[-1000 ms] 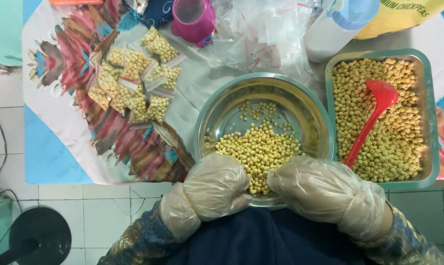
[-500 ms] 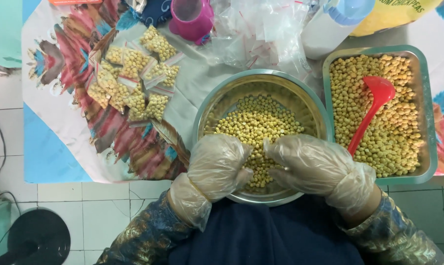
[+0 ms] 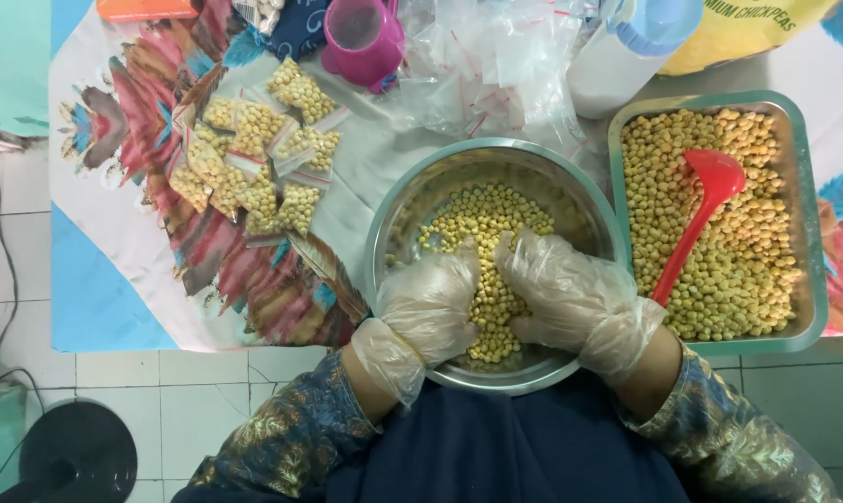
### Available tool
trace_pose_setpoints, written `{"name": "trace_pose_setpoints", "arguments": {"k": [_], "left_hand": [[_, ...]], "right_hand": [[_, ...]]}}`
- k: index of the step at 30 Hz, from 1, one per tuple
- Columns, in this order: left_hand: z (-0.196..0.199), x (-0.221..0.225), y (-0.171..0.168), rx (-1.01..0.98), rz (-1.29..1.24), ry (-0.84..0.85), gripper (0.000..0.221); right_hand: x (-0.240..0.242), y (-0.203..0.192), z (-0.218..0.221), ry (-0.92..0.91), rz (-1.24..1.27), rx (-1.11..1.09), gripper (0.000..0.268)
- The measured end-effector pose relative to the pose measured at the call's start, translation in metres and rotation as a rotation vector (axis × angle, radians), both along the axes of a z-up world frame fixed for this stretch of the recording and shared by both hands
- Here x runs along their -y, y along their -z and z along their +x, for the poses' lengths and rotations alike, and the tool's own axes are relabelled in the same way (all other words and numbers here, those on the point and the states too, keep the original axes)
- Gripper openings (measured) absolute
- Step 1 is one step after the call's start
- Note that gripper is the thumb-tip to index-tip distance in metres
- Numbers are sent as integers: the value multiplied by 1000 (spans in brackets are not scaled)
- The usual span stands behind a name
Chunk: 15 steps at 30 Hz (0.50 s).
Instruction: Manually packaging dried chickpeas into small plastic bags from a large bowl.
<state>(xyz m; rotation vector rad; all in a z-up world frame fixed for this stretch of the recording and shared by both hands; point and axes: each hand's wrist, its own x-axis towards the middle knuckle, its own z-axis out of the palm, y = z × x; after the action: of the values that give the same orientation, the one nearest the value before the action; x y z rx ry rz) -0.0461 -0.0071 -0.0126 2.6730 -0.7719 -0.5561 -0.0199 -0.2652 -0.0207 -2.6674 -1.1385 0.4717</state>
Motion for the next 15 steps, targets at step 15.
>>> {"name": "trace_pose_setpoints", "arguments": {"k": [15], "left_hand": [[36, 5, -35, 45, -270, -68, 56]], "right_hand": [[-37, -58, 36, 262, 48, -349, 112]]}}
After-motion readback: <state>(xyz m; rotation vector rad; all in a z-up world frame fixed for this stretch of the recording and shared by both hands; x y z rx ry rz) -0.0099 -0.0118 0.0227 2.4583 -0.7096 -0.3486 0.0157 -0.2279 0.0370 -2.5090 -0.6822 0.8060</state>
